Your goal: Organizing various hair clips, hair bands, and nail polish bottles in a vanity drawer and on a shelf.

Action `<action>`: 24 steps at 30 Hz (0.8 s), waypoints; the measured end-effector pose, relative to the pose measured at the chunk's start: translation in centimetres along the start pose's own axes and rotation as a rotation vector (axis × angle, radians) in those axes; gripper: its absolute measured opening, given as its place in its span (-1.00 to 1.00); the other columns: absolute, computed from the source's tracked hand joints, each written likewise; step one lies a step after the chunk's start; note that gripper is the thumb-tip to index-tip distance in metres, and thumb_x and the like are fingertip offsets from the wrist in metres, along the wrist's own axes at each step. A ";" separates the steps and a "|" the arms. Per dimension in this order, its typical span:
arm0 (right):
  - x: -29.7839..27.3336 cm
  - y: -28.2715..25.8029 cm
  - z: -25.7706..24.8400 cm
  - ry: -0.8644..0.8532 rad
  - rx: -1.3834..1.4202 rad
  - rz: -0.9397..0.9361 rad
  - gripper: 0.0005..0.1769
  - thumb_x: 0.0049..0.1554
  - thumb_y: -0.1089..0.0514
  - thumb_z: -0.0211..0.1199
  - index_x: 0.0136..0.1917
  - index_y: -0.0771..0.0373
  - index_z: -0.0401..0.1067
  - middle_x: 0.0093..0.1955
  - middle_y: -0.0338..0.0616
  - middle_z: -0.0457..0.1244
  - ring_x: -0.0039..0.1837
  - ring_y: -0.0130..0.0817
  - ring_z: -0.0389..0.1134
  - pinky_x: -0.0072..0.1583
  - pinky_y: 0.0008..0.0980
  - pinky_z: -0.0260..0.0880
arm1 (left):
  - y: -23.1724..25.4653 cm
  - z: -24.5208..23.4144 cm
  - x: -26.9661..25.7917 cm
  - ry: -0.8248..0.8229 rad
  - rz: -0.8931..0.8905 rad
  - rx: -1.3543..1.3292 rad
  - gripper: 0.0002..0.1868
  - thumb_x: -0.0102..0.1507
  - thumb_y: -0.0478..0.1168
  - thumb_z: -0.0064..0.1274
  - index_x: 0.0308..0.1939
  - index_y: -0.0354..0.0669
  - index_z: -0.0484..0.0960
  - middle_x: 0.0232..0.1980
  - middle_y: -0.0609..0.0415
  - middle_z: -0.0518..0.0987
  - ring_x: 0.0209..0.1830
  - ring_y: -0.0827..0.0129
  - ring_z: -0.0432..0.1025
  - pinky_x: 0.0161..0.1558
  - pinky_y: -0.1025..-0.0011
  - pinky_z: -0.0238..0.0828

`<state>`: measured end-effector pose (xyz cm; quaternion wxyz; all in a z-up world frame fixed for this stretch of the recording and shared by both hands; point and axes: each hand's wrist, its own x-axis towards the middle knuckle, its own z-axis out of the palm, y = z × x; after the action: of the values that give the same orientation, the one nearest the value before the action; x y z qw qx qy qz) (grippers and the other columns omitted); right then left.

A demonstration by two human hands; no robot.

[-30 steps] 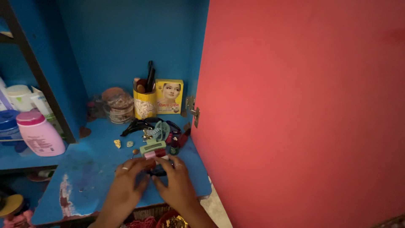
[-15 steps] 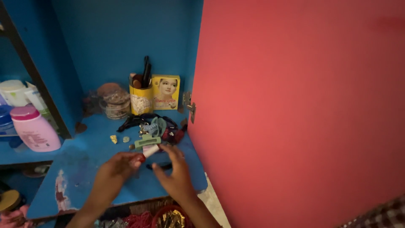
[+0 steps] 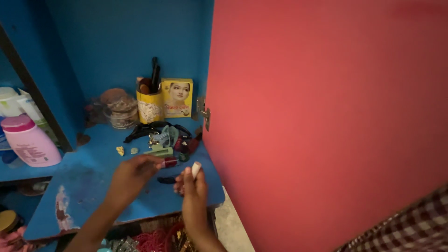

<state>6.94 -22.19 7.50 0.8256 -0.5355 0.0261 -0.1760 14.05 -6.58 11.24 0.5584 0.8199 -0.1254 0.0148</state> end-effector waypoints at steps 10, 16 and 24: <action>0.8 -0.5 -1.1 -0.148 0.032 0.129 -0.68 0.30 -0.09 0.13 -0.07 0.22 0.37 -0.27 -0.27 0.23 -0.18 -0.48 0.29 -0.06 -0.40 0.33 | -0.4 0.4 3.1 0.012 0.407 0.716 -0.65 0.11 -0.23 0.21 -0.02 -0.19 0.64 0.04 -0.18 0.54 0.04 -0.15 0.42 0.02 0.05 0.42; 1.3 -1.0 -2.6 -0.272 0.247 0.173 -0.65 0.34 -0.13 0.05 0.00 0.21 0.35 -0.20 -0.18 0.25 -0.13 -0.36 0.32 -0.02 -0.31 0.34 | -0.8 -2.0 3.7 -0.130 0.272 0.751 -0.68 0.17 -0.10 0.21 -0.04 -0.10 0.70 -0.02 -0.08 0.66 0.00 -0.03 0.53 0.07 0.16 0.49; 1.5 -5.2 -2.0 -0.628 0.478 0.513 -0.31 0.22 -0.42 0.07 0.24 0.22 0.34 -0.01 -0.13 0.35 -0.06 -0.24 0.34 0.04 -0.14 0.40 | 8.8 -3.0 -1.1 -0.443 -0.134 0.035 -0.63 0.08 -0.21 0.32 -0.01 -0.13 0.79 -0.11 0.03 0.81 -0.14 0.33 0.68 -0.09 0.38 0.63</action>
<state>6.53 -26.34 11.49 0.9106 -0.3338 -0.1347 0.2029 11.31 -6.68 20.23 0.5029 0.8191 -0.1899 -0.2004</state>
